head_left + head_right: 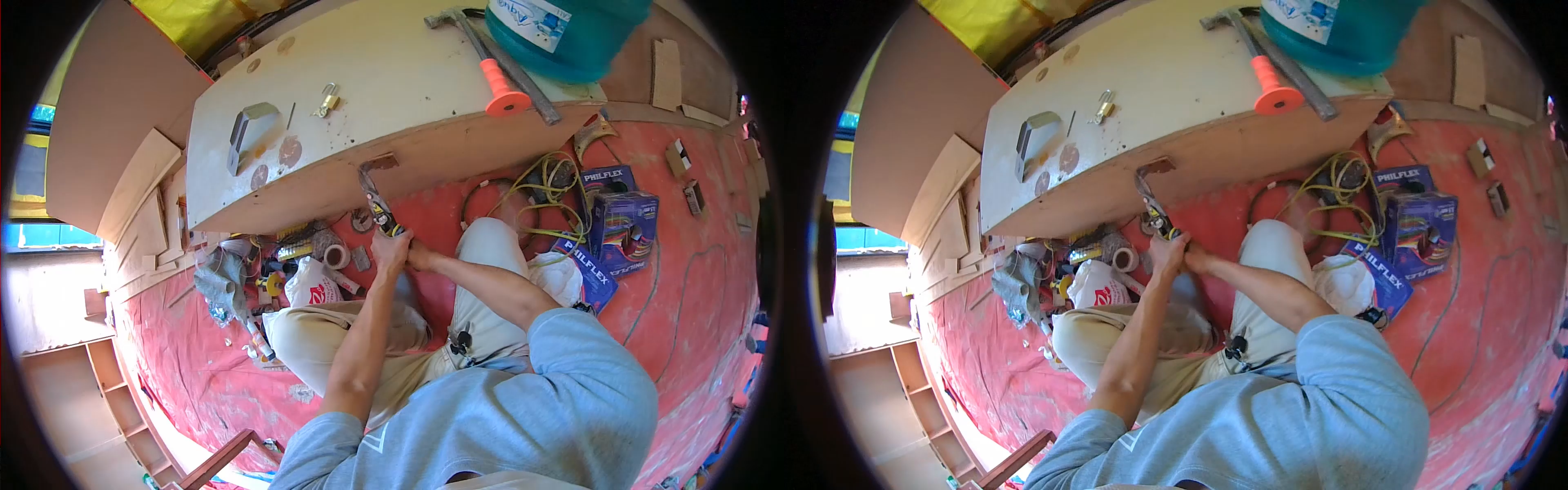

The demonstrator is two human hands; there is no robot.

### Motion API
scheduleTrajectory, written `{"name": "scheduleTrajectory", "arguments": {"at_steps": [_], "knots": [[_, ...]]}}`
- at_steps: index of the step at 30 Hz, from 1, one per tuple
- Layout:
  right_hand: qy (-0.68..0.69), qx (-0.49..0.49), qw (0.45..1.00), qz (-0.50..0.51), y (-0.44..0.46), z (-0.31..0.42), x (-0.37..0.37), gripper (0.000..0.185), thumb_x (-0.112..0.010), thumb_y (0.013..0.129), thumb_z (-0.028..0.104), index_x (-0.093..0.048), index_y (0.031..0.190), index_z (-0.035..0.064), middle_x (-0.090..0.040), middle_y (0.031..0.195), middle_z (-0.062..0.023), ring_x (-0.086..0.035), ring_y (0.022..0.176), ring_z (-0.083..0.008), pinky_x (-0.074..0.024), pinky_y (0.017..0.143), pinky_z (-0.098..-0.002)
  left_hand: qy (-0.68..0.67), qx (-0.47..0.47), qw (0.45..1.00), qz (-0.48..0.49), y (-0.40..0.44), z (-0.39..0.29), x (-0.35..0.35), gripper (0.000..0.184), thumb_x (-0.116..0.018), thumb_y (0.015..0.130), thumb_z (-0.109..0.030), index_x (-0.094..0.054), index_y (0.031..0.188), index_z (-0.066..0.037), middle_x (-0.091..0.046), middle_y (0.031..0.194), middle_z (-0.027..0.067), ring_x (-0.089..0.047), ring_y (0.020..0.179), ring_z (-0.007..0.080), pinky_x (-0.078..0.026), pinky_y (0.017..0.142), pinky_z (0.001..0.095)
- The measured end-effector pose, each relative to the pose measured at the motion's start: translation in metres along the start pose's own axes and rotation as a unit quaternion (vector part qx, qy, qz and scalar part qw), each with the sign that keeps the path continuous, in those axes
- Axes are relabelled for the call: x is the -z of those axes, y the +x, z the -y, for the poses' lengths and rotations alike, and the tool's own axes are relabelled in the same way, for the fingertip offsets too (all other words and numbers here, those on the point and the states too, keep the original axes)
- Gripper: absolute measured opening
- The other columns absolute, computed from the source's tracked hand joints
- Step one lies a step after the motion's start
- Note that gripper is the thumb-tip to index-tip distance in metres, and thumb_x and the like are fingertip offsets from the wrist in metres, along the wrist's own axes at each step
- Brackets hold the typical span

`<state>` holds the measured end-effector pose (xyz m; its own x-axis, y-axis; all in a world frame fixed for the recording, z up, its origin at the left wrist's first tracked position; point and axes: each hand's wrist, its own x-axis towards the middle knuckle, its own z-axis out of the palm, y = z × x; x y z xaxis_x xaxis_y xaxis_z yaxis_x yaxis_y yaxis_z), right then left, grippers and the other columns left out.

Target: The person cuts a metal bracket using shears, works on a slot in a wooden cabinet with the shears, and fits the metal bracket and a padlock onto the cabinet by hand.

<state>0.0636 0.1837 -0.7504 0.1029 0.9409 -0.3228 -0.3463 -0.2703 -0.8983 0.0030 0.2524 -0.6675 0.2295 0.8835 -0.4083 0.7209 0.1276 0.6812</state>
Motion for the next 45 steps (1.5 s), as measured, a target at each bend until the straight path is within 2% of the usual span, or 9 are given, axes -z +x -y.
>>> {"name": "scheduleTrajectory", "arguments": {"at_steps": [9,14,21,23,26,34,40,42,45], "knots": [[0.141,-0.031,0.989,0.021,0.008,-0.014,-0.004,0.021,-0.058,0.073,0.011,-0.057,0.092,0.0034,-0.059,0.077,-0.0043,-0.056,0.066,-0.0140,-0.0431,0.055,-0.0289,-0.182,-0.003,0.978,0.107,0.013,0.015,0.001,0.050,-0.082,0.062,-0.029,-0.056,0.093,0.000,-0.062,0.080,0.0079,-0.060,0.073,0.0197,-0.049,0.070,0.0340],[0.036,-0.043,0.997,0.044,-0.003,0.022,0.000,0.019,-0.058,0.075,0.012,-0.059,0.092,0.0042,-0.061,0.077,-0.0045,-0.057,0.064,-0.0153,-0.0448,0.055,-0.0289,-0.074,-0.032,0.995,0.056,0.008,0.000,0.009,0.056,-0.085,0.062,-0.029,-0.051,0.097,0.000,-0.060,0.082,0.0064,-0.057,0.068,0.0163,-0.049,0.065,0.0323],[0.198,-0.088,0.970,0.105,0.011,0.001,0.003,0.013,-0.057,0.079,0.009,-0.058,0.091,0.0043,-0.060,0.077,-0.0046,-0.057,0.067,-0.0149,-0.0454,0.062,-0.0290,-0.097,0.001,0.990,0.098,-0.018,-0.039,0.032,0.057,-0.086,0.064,-0.025,-0.048,0.100,-0.002,-0.058,0.079,0.0063,-0.055,0.067,0.0152,-0.050,0.063,0.0318],[0.209,-0.090,0.961,0.155,0.017,-0.006,0.007,0.012,-0.057,0.079,0.008,-0.058,0.091,0.0040,-0.059,0.077,-0.0045,-0.057,0.069,-0.0152,-0.0452,0.063,-0.0296,-0.084,0.019,0.991,0.104,-0.015,-0.038,0.031,0.059,-0.086,0.065,-0.025,-0.047,0.102,-0.002,-0.058,0.081,0.0063,-0.055,0.068,0.0147,-0.050,0.063,0.0322],[0.182,-0.120,0.971,0.094,0.011,0.002,0.006,0.014,-0.057,0.078,0.007,-0.058,0.091,0.0032,-0.060,0.078,-0.0055,-0.057,0.071,-0.0164,-0.0451,0.065,-0.0303,-0.110,0.001,0.987,0.119,-0.005,-0.024,0.024,0.066,-0.087,0.064,-0.026,-0.044,0.107,-0.001,-0.058,0.085,0.0074,-0.056,0.072,0.0154,-0.051,0.065,0.0325],[0.105,-0.054,0.987,0.109,0.012,0.009,0.023,0.021,-0.060,0.073,0.002,-0.061,0.094,-0.0011,-0.063,0.083,-0.0084,-0.059,0.076,-0.0183,-0.0461,0.069,-0.0305,-0.106,-0.013,0.986,0.127,0.026,0.005,0.003,0.093,-0.089,0.057,-0.034,-0.037,0.123,0.008,-0.057,0.104,0.0148,-0.058,0.089,0.0217,-0.050,0.080,0.0332],[0.067,-0.037,0.986,0.146,0.006,0.034,0.034,0.022,-0.058,0.073,0.000,-0.062,0.094,0.0003,-0.063,0.083,-0.0080,-0.059,0.076,-0.0171,-0.0460,0.071,-0.0297,-0.087,-0.153,0.983,-0.042,0.047,0.038,-0.026,0.052,-0.086,0.063,-0.038,-0.054,0.082,-0.002,-0.059,0.076,0.0059,-0.057,0.066,0.0154,-0.049,0.057,0.0297],[0.085,-0.017,0.991,0.105,0.010,0.036,0.031,0.022,-0.058,0.071,0.000,-0.062,0.093,0.0016,-0.062,0.082,-0.0073,-0.058,0.074,-0.0166,-0.0447,0.069,-0.0291,-0.108,-0.139,0.984,0.007,0.021,-0.001,-0.003,0.052,-0.086,0.062,-0.038,-0.054,0.083,-0.001,-0.060,0.080,0.0069,-0.057,0.068,0.0158,-0.049,0.058,0.0305],[0.113,0.007,0.994,0.009,0.004,0.031,0.014,0.021,-0.058,0.068,0.004,-0.061,0.088,0.0036,-0.060,0.078,-0.0052,-0.056,0.071,-0.0160,-0.0420,0.064,-0.0282,-0.070,-0.049,0.993,0.078,0.009,-0.022,0.014,0.080,-0.088,0.055,-0.035,-0.047,0.110,0.006,-0.060,0.096,0.0135,-0.059,0.086,0.0234,-0.049,0.079,0.0350]]}}
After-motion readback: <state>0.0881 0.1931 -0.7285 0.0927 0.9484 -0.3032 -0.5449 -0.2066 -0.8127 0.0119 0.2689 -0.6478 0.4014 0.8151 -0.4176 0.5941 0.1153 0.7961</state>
